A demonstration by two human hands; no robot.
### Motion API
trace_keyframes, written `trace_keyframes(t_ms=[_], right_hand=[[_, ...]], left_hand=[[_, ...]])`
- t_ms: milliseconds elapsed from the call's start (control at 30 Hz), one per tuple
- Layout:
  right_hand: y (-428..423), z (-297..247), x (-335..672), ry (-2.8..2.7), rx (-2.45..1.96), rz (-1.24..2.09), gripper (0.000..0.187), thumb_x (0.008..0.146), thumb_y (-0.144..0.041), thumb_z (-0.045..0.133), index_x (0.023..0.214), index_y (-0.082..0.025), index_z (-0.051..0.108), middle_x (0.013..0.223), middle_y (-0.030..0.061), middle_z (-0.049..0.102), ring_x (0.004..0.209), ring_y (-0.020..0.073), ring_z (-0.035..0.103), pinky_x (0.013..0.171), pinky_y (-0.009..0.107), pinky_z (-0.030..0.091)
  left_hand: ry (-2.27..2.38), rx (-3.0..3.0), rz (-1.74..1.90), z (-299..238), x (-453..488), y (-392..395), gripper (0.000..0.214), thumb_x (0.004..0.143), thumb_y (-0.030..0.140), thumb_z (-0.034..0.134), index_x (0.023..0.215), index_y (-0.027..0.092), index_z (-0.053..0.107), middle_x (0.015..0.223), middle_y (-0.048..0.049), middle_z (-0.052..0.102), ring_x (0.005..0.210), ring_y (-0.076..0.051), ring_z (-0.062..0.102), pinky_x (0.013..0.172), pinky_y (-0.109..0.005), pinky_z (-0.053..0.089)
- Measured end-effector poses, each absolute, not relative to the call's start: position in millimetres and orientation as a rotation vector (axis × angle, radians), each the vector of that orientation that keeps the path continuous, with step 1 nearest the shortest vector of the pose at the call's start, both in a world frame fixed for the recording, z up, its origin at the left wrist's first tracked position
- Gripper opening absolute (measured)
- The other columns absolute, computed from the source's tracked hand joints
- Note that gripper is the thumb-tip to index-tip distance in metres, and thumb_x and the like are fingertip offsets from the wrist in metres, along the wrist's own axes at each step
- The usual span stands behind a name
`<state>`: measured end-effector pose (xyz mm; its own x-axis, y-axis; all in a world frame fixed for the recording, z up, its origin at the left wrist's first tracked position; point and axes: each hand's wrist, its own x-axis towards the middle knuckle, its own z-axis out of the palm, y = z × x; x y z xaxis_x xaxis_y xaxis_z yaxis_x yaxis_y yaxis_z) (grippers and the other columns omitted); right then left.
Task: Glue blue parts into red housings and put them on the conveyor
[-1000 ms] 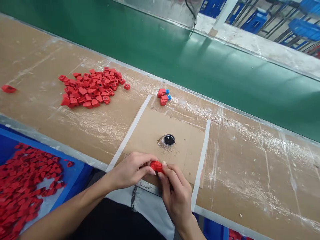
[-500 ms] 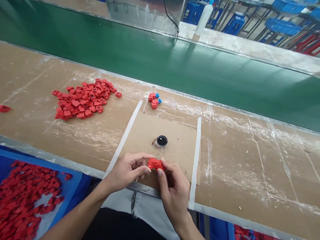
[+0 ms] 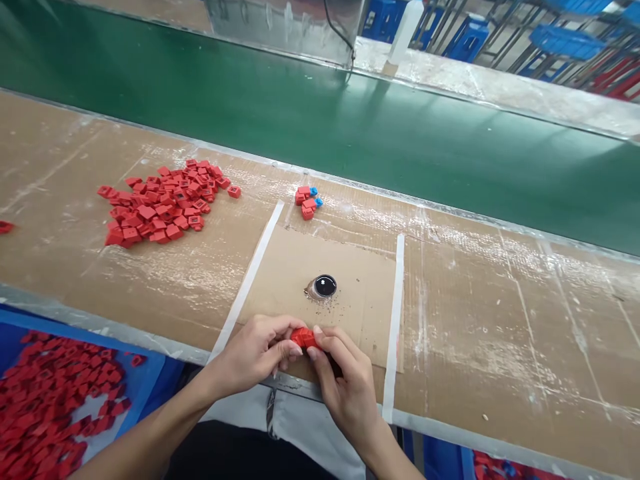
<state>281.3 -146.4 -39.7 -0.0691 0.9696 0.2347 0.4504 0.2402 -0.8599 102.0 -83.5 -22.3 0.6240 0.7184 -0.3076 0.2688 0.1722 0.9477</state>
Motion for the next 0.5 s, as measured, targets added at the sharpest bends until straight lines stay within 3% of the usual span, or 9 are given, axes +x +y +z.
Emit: trace_keyframes(t_ms=[333, 500], right_hand=[[-142.3, -51.4, 283.5, -1.598, -1.330, 0.820, 0.010, 0.094, -0.024, 0.059, 0.098, -0.021, 0.068, 0.095, 0.0073, 0.073, 0.081, 0.0173, 0.071, 0.073, 0.022, 0.058], [-145.5, -51.1, 285.5, -1.317, -1.351, 1.081, 0.027, 0.091, -0.045, 0.062, 0.101, -0.021, 0.071, 0.088, 0.0083, 0.076, 0.073, 0.0227, 0.073, 0.065, 0.028, 0.063]], left_hand=[[0.970, 1.427, 0.439, -19.7, 103.6, -91.1, 0.019, 0.090, 0.024, 0.053, 0.097, 0.015, 0.068, 0.066, 0.0011, 0.061, 0.057, -0.011, 0.056, 0.054, -0.019, 0.043], [0.990, 1.363, 0.344, -17.3, 81.7, -67.1, 0.041, 0.088, 0.039, 0.059, 0.122, 0.017, 0.059, 0.068, 0.0034, 0.060, 0.057, -0.013, 0.058, 0.053, -0.021, 0.046]])
